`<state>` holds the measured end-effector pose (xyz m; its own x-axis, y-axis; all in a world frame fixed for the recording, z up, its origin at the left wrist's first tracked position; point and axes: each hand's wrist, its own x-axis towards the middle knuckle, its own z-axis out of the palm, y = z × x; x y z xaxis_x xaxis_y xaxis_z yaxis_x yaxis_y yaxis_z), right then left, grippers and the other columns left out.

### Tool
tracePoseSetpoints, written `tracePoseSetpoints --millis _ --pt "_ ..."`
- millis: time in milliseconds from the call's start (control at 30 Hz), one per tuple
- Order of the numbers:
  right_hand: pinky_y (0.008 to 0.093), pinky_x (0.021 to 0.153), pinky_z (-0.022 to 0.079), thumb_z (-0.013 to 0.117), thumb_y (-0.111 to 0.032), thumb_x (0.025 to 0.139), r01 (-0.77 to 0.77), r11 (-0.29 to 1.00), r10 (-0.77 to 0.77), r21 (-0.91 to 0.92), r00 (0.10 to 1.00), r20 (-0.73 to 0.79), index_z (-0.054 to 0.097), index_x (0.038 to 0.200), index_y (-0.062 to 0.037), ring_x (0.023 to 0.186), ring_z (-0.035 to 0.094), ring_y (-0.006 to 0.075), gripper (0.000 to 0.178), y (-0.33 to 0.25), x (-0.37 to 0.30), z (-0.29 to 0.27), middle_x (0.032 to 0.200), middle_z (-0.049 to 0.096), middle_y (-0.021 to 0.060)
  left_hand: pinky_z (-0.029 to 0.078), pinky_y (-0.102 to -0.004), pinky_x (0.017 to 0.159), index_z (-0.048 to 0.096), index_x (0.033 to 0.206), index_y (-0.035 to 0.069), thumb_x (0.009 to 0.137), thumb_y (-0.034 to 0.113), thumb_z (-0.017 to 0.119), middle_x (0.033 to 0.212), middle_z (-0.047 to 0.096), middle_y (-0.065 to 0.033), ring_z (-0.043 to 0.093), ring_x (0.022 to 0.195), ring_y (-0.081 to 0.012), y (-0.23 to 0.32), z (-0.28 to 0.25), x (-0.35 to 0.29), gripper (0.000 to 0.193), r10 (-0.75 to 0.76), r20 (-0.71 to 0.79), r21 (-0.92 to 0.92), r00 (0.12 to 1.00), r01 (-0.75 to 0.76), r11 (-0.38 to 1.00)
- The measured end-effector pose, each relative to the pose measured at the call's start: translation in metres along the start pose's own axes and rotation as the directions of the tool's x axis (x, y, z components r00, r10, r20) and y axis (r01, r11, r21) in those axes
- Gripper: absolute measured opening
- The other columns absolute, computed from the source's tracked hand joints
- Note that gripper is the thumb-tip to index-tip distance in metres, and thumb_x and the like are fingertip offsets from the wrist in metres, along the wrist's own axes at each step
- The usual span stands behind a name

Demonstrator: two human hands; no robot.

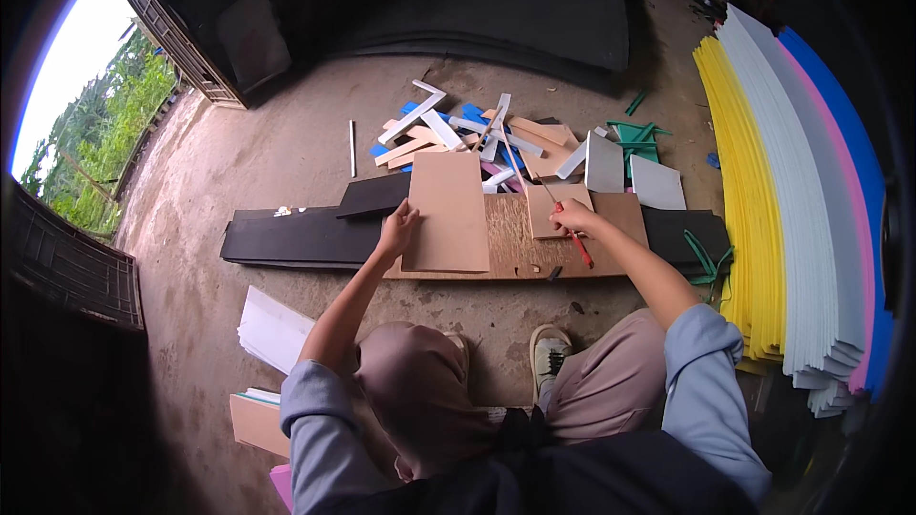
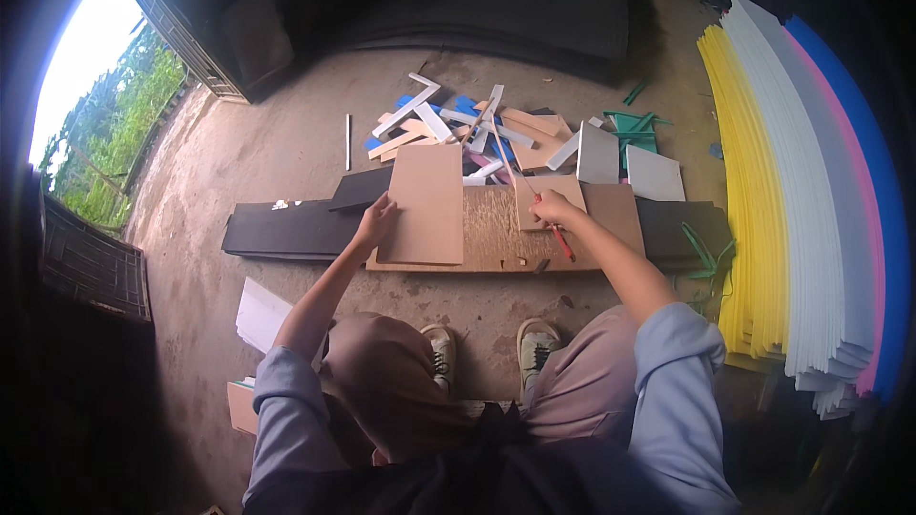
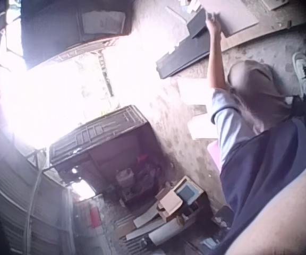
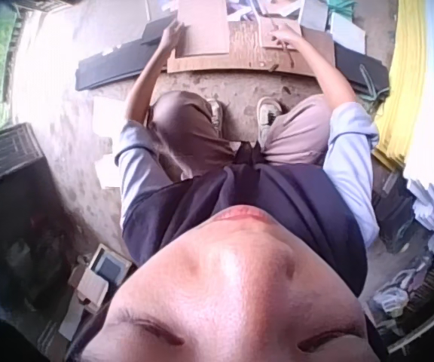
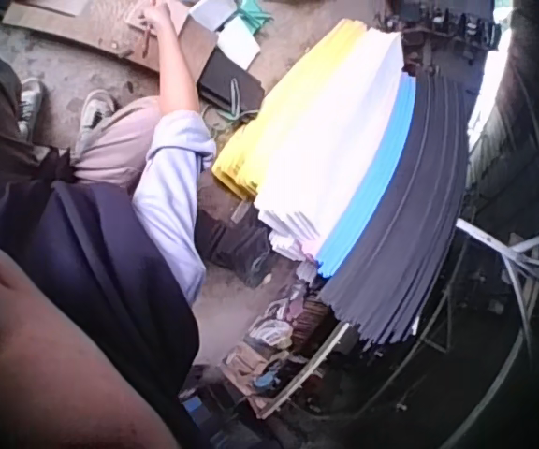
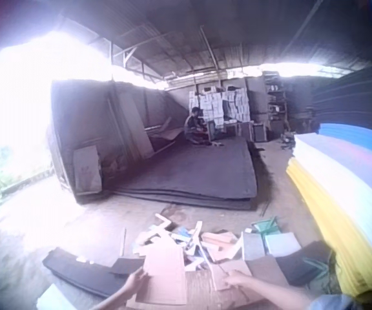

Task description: The person sits on the floor and repeatedly cuts rectangular pieces from black and brown cardboard sheets using a red utility knife. They align the sheets, cut along the edges, and stack the finished pieces.

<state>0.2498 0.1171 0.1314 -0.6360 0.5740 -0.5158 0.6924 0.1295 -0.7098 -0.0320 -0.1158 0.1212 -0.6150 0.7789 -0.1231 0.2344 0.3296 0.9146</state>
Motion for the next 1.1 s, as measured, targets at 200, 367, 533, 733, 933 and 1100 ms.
tracePoseSetpoints --millis 200,367,533,733,933,1100 --pt "0.0310 0.052 0.045 0.052 -0.015 0.079 0.157 0.938 -0.163 -0.309 0.987 0.005 0.053 0.085 0.0007 0.058 0.057 0.0189 0.016 0.026 0.080 0.054 0.072 0.059 0.0123 0.037 -0.0268 0.053 0.026 0.134 0.003 0.088 0.020 0.049 0.062 0.044 -0.0011 0.041 0.056 -0.0098 -0.111 0.065 -0.035 0.054 -0.042 -0.074 -0.143 0.996 0.031 0.989" --pt "0.0470 0.077 0.041 0.044 -0.024 0.084 0.084 0.822 -0.149 -0.564 0.987 -0.069 0.040 0.104 0.0028 0.086 0.056 0.0393 0.033 0.016 0.098 0.095 0.091 0.057 0.0251 0.039 -0.0390 0.085 0.029 0.129 0.004 0.082 0.016 0.055 0.105 0.048 -0.0195 0.049 0.096 -0.0314 -0.114 0.093 -0.024 0.055 0.083 -0.333 0.426 0.939 0.072 0.902" --pt "0.0485 0.078 0.040 0.044 -0.022 0.085 -0.004 0.868 -0.070 -0.497 0.989 -0.129 0.036 0.109 0.0028 0.091 0.053 0.0414 0.035 -0.018 0.102 0.115 0.091 0.057 0.0260 0.040 -0.0355 0.085 0.006 0.134 0.007 0.081 0.021 0.059 0.116 0.047 -0.0176 0.050 0.096 -0.0259 -0.121 0.042 0.055 0.076 -0.465 -0.417 -0.606 0.781 0.143 0.783" --pt "0.0475 0.076 0.043 0.053 -0.014 0.081 0.060 0.876 -0.217 -0.479 0.935 -0.280 0.034 0.114 0.0015 0.097 0.050 0.0360 0.041 0.045 0.129 0.113 0.101 0.049 0.0236 0.045 -0.0351 0.073 -0.017 0.131 0.019 0.080 0.012 0.061 0.122 0.037 -0.0176 0.050 0.091 -0.0222 -0.076 0.049 0.137 0.093 -0.693 -0.403 -0.745 0.598 0.226 0.628" --pt "0.0389 0.075 0.045 0.060 -0.023 0.077 0.084 0.584 -0.430 -0.807 0.876 -0.220 0.036 0.120 -0.0024 0.094 0.053 0.0259 0.054 0.030 0.108 0.112 0.101 0.048 0.0125 0.043 -0.0367 0.073 -0.016 0.132 0.027 0.079 0.000 0.056 0.130 0.025 -0.0144 0.042 0.105 -0.0221 -0.104 0.014 0.114 0.094 -0.597 -0.398 -0.736 0.697 0.146 0.661" --pt "0.0398 0.074 0.045 0.059 -0.021 0.078 0.032 0.636 -0.416 -0.771 0.856 -0.307 0.039 0.118 -0.0003 0.092 0.052 0.0270 0.049 0.050 0.110 0.080 0.099 0.045 0.0127 0.028 -0.0324 0.095 0.001 0.139 0.013 0.081 0.005 0.034 0.139 0.019 -0.0115 0.033 0.116 -0.0212 -0.096 0.015 0.049 0.067 -0.351 -0.484 -0.508 0.801 0.069 0.858"
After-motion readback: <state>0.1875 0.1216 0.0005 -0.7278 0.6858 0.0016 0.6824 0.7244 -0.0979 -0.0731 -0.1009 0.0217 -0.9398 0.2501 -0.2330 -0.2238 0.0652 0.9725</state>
